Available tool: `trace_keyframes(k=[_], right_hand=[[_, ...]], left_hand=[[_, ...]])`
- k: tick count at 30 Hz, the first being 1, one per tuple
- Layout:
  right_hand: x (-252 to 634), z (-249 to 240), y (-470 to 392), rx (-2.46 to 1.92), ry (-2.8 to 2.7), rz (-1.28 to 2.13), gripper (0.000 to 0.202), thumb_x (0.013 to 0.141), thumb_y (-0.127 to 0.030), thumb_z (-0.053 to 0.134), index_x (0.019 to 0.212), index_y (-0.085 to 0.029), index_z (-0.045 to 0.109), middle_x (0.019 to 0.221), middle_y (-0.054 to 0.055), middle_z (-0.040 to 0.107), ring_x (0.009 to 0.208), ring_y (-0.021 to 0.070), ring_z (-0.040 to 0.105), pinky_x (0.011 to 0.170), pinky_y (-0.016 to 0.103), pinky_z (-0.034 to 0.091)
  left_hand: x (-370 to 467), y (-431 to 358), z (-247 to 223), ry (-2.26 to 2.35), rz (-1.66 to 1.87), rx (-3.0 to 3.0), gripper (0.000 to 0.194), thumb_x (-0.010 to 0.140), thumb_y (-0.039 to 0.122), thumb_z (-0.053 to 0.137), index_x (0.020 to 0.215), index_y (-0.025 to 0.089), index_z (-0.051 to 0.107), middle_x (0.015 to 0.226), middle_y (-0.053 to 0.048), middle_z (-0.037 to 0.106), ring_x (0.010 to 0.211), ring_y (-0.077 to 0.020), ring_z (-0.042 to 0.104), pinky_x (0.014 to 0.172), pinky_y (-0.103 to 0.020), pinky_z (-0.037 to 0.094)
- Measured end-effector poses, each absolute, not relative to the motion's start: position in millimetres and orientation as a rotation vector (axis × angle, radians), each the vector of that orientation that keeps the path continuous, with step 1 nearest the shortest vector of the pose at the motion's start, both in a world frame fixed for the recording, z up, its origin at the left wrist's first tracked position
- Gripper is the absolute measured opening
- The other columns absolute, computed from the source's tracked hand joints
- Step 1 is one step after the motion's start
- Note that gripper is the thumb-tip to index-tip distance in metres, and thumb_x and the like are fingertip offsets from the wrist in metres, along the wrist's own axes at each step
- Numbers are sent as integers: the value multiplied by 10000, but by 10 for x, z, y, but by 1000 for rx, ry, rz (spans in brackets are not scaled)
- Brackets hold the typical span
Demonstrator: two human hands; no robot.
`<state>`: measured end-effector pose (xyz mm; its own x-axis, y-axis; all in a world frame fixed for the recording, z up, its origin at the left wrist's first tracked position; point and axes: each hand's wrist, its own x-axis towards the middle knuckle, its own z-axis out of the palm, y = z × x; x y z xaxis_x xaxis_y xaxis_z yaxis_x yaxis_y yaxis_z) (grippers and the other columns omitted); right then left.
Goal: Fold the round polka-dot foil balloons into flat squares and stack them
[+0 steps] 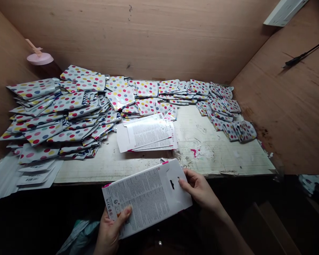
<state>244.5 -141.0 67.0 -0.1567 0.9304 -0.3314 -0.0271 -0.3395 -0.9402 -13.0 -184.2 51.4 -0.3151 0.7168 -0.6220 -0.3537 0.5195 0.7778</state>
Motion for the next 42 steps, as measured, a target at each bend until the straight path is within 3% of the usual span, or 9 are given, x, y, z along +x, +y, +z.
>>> trace_keyframes(k=[9, 12, 15, 18, 24, 31, 34, 37, 42], right_hand=[[2415, 503, -1442, -1420, -1055, 1579, 140, 734, -132, 584, 859, -157, 643, 729, -23, 568, 676, 114, 503, 606, 209, 391], [2482, 469, -1479, -1387, -1042, 1638, 110, 740, -180, 622, 841, -150, 651, 718, -15, 575, 677, 119, 519, 600, 208, 400], [2621, 469, -1514, -1184, -961, 1858, 289, 751, -349, 688, 959, -149, 663, 768, 14, 617, 682, 130, 561, 600, 215, 431], [2685, 485, -1555, -1026, -701, 2013, 453, 778, -534, 640, 1005, -143, 668, 767, 42, 647, 594, 113, 563, 490, 185, 393], [2424, 590, -1613, -925, -358, 2012, 291, 699, -334, 780, 895, -134, 702, 777, 64, 703, 642, 132, 641, 585, 205, 475], [2245, 797, -1565, -960, -420, 1998, 343, 803, -374, 699, 1068, -172, 616, 822, 53, 678, 705, 138, 644, 683, 253, 495], [2213, 835, -1551, -1134, -679, 1803, 264, 848, -430, 626, 945, -186, 600, 748, 6, 625, 603, 103, 568, 600, 224, 463], [2275, 765, -1476, -1394, -1026, 1320, 231, 882, -419, 571, 846, -192, 585, 694, -22, 567, 568, 89, 500, 545, 204, 420], [2838, 322, -1112, -1652, -1047, 604, 271, 822, -447, 617, 864, -182, 647, 692, 8, 622, 568, 134, 571, 542, 249, 458]], left_hand=[[-180, -1899, 494, 1670, 1070, 569, 716, 409, 437, 892, 1016, 160, 631, 706, -32, 724, 665, -230, 694, 579, -225, 569], [-179, -1870, 520, 1650, 1038, 522, 739, 405, 416, 897, 1041, 165, 618, 686, -23, 716, 633, -230, 687, 559, -243, 571], [-171, -1826, 553, 1560, 999, 393, 733, 429, 393, 895, 1061, 174, 596, 703, -19, 716, 634, -246, 691, 529, -266, 569], [-166, -1802, 561, 1472, 989, 277, 773, 449, 357, 891, 1125, 180, 560, 773, -34, 728, 702, -282, 704, 561, -309, 583], [-216, -1813, 479, 1388, 967, 189, 833, 478, 338, 889, 1206, 167, 522, 826, -67, 735, 751, -307, 707, 611, -344, 595], [-350, -1786, 437, 1391, 959, 117, 941, 460, 277, 900, 1299, 175, 487, 797, -55, 739, 734, -298, 707, 598, -330, 591], [-365, -1774, 451, 1382, 972, 74, 947, 450, 275, 901, 1301, 181, 498, 799, -55, 741, 737, -298, 708, 619, -337, 594], [-321, -1776, 481, 1350, 991, 71, 911, 462, 297, 893, 1284, 184, 517, 828, -69, 743, 801, -329, 704, 679, -376, 599], [-240, -1798, 516, 1323, 994, 128, 857, 465, 288, 889, 1238, 174, 537, 845, -89, 738, 908, -374, 679, 742, -422, 589]])
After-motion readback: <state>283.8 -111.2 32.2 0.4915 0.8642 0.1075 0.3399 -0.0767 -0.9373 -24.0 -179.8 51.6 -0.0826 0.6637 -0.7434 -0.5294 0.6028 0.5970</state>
